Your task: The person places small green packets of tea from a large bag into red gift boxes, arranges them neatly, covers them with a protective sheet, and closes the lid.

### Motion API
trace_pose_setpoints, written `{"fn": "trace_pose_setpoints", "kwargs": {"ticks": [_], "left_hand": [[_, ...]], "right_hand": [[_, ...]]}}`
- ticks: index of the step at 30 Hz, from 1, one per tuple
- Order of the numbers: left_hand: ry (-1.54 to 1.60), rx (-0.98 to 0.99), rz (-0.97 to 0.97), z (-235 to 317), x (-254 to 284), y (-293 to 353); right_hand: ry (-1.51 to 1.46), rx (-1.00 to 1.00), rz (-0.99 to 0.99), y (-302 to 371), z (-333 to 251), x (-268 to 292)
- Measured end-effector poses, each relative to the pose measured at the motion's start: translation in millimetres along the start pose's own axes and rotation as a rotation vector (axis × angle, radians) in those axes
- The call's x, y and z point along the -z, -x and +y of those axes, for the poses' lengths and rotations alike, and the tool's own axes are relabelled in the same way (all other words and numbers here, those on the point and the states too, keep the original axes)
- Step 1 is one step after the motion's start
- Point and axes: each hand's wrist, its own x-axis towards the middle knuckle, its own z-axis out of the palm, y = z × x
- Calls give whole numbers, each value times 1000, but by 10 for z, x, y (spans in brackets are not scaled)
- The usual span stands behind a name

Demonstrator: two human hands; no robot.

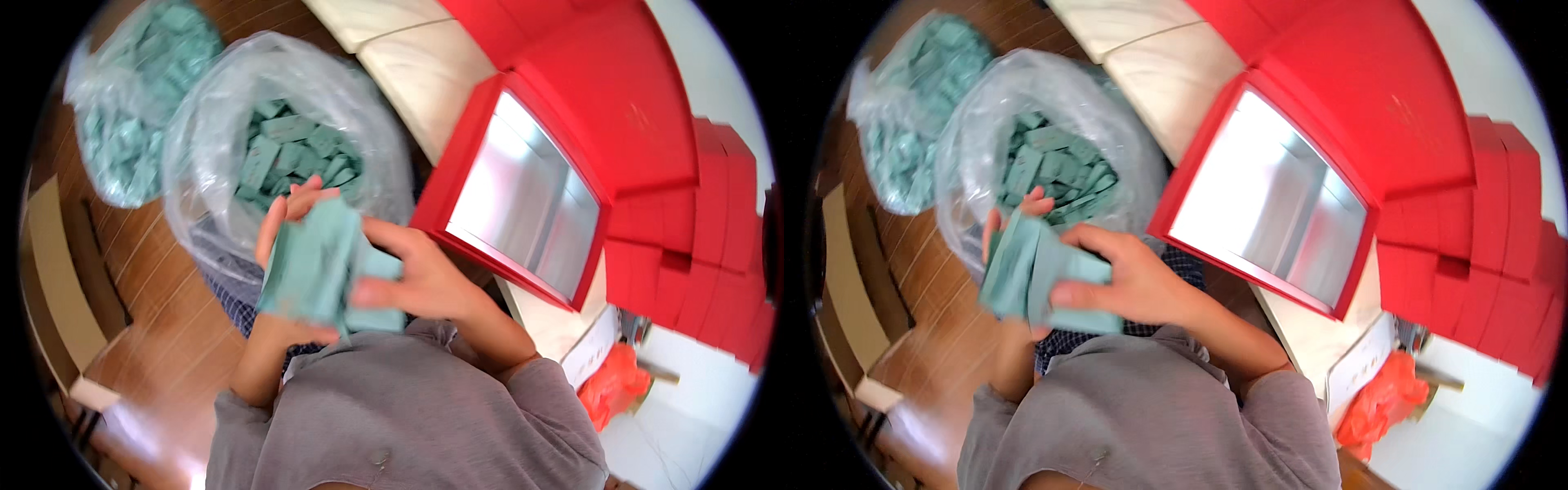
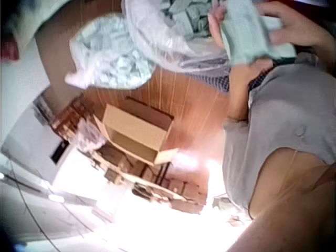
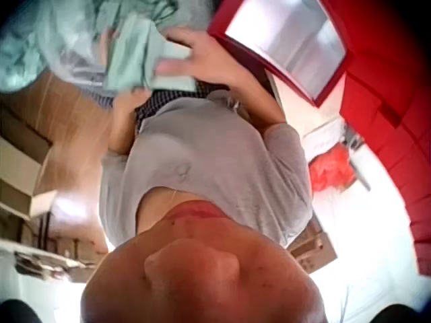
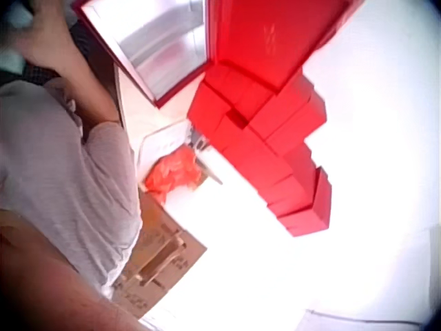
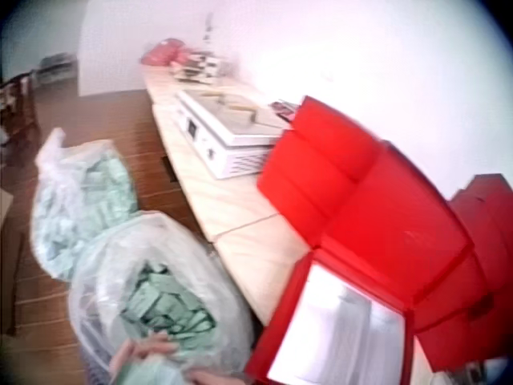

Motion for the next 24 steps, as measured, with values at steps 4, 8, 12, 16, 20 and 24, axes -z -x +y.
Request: {"fn": "trace_pose_setpoints", "kwargs": {"ticks": [4, 8, 12, 16, 20, 24], "left_hand": [[110, -156, -153, -31, -212, -246], [63, 125, -199, 100, -261, -273], [96, 251, -200, 150, -301, -194], [115, 399, -263, 146, -261, -58], [105, 451, -254, 115, -274, -2], [107, 551, -199, 15, -264, 2]], "right_hand": [[140, 176, 348, 678, -524, 591], [1082, -11, 857, 824, -566, 1367], [1574, 85, 840, 559, -174, 1752], [1714, 144, 756, 319, 77, 1843], [1765, 27, 711, 413, 114, 1902], [1729, -6, 753, 682, -21, 1887]]}}
